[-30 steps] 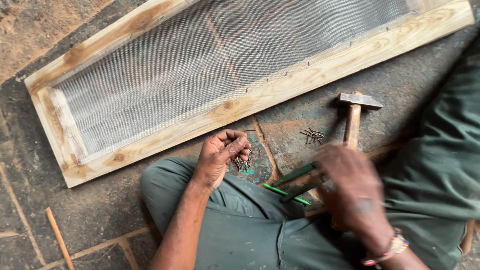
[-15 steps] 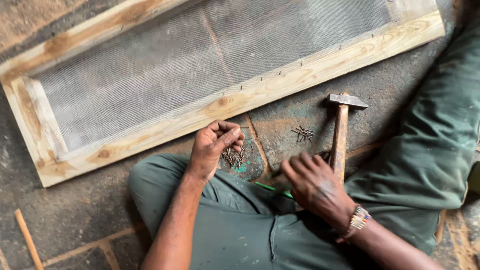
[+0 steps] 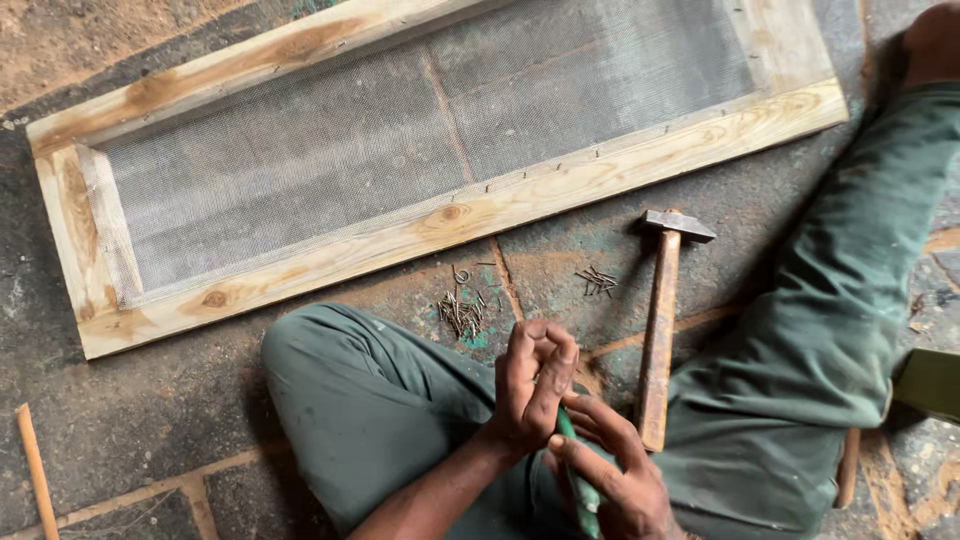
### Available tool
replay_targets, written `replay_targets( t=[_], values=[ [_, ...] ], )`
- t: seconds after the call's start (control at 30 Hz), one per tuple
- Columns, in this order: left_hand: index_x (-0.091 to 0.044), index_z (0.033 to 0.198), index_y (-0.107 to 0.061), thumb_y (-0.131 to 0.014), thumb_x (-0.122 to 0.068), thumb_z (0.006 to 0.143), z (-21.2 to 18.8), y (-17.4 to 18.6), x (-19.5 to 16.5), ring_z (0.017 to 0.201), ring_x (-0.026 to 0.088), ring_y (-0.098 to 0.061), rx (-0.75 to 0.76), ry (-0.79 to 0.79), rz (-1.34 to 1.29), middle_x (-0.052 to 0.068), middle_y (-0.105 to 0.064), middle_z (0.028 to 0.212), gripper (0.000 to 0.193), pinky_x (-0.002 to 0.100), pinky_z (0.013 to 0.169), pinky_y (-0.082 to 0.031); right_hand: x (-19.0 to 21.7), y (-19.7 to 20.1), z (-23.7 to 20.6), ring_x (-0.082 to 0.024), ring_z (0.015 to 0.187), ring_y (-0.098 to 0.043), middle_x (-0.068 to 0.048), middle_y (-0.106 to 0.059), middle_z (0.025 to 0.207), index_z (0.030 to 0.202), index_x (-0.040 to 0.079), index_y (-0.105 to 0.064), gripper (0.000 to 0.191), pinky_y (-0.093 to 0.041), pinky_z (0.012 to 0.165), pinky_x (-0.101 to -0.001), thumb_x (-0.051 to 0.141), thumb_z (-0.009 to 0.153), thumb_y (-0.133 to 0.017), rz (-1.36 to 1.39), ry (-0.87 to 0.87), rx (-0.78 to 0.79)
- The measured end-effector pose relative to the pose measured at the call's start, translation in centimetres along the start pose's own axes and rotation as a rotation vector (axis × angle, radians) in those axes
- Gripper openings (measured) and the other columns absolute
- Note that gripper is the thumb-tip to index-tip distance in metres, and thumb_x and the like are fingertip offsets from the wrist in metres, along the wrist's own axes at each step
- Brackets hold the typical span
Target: The person is attaching a metal mesh screen to a wooden frame using a hammer and nails. They sit on the floor, pick up nails, position them on the frame, and hammer them in to secure the screen.
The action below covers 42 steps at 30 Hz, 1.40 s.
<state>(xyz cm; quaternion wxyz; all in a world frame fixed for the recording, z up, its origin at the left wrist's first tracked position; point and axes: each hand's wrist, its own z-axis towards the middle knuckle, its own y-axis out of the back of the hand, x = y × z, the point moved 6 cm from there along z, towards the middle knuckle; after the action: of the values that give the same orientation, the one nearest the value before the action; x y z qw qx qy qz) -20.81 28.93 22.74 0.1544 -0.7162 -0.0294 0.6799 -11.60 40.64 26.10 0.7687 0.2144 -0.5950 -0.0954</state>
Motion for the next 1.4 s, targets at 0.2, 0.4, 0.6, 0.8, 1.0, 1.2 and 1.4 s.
replay_targets(
  t=[0.2, 0.4, 0.6, 0.8, 1.0, 1.2, 1.4],
  values=[
    [-0.005, 0.115, -0.053, -0.059, -0.009, 0.107, -2.6, -2.8, -5.6, 0.064, 0.021, -0.057, 0.108, -0.476, 0.456, 0.008, -0.063, 0.083, 0.01, 0.037, 0.062, -0.045, -1.6, 1.9, -6.3, -0.021, 0.149, -0.043, -0.009, -0.037, 0.164, 0.155, 0.021, -0.04, 0.069, -0.044, 0.111, -0.0435, 0.032, 0.094, -0.069, 1.219, -0.787, 0.203],
    [-0.002, 0.118, -0.055, -0.068, -0.003, 0.103, -5.8, -9.0, -9.1, 0.064, 0.025, -0.053, 0.309, -0.648, 0.478, 0.008, -0.06, 0.083, 0.02, 0.042, 0.065, -0.043, 0.1, 4.2, -8.2, -0.023, 0.119, -0.061, -0.011, -0.058, 0.128, 0.142, 0.004, -0.049, 0.065, -0.052, 0.104, -0.0376, 0.003, 0.081, -0.071, 1.192, -0.958, 0.421],
    [-0.004, 0.108, -0.06, -0.06, -0.007, 0.105, -6.1, -8.3, -12.3, 0.093, 0.018, -0.065, -0.149, -0.308, 0.28, 0.009, -0.07, 0.099, 0.004, 0.033, 0.091, -0.053, -2.4, 3.8, -11.9, -0.021, 0.087, -0.065, -0.011, -0.065, 0.107, 0.129, 0.01, -0.059, 0.07, -0.051, 0.075, -0.0346, -0.011, 0.065, -0.078, 1.154, -1.006, -0.032],
    [0.003, 0.106, -0.062, -0.063, -0.005, 0.102, -6.1, -8.2, -12.0, 0.097, 0.015, -0.06, -0.234, 0.009, 0.03, 0.013, -0.067, 0.109, 0.009, 0.029, 0.087, -0.049, -2.4, 5.0, -12.1, -0.025, 0.091, -0.069, -0.011, -0.072, 0.098, 0.093, 0.003, -0.077, 0.017, -0.056, 0.085, -0.0358, 0.009, 0.085, -0.091, 0.766, -0.322, 0.025],
    [0.003, 0.105, -0.064, -0.066, -0.005, 0.102, -6.3, -10.2, -12.7, 0.107, 0.019, -0.068, -0.177, -0.087, 0.206, 0.015, -0.069, 0.112, 0.008, 0.034, 0.098, -0.054, -1.6, 6.8, -10.6, -0.034, 0.125, -0.065, -0.018, -0.073, 0.134, 0.121, 0.004, -0.076, 0.044, -0.059, 0.097, -0.0425, 0.034, 0.089, -0.076, 0.316, -0.298, 0.12],
    [0.002, 0.103, -0.066, -0.07, -0.008, 0.101, -6.0, -10.8, -13.3, 0.103, 0.022, -0.071, -0.172, -0.145, 0.28, 0.016, -0.073, 0.107, 0.011, 0.037, 0.097, -0.057, -1.6, 8.1, -9.6, -0.026, 0.108, -0.074, -0.011, -0.075, 0.126, 0.103, 0.009, -0.076, 0.034, -0.063, 0.084, -0.0374, 0.036, 0.082, -0.08, 0.134, -0.343, 0.123],
    [0.001, 0.098, -0.068, -0.075, -0.011, 0.098, -6.0, -11.2, -14.3, 0.094, 0.022, -0.075, -0.207, -0.193, 0.372, 0.015, -0.076, 0.101, 0.013, 0.038, 0.091, -0.059, -1.8, 8.3, -9.9, -0.022, 0.091, -0.078, -0.006, -0.079, 0.112, 0.094, 0.009, -0.074, 0.03, -0.066, 0.073, -0.0327, 0.029, 0.076, -0.087, 0.055, -0.294, 0.019]
  ],
)
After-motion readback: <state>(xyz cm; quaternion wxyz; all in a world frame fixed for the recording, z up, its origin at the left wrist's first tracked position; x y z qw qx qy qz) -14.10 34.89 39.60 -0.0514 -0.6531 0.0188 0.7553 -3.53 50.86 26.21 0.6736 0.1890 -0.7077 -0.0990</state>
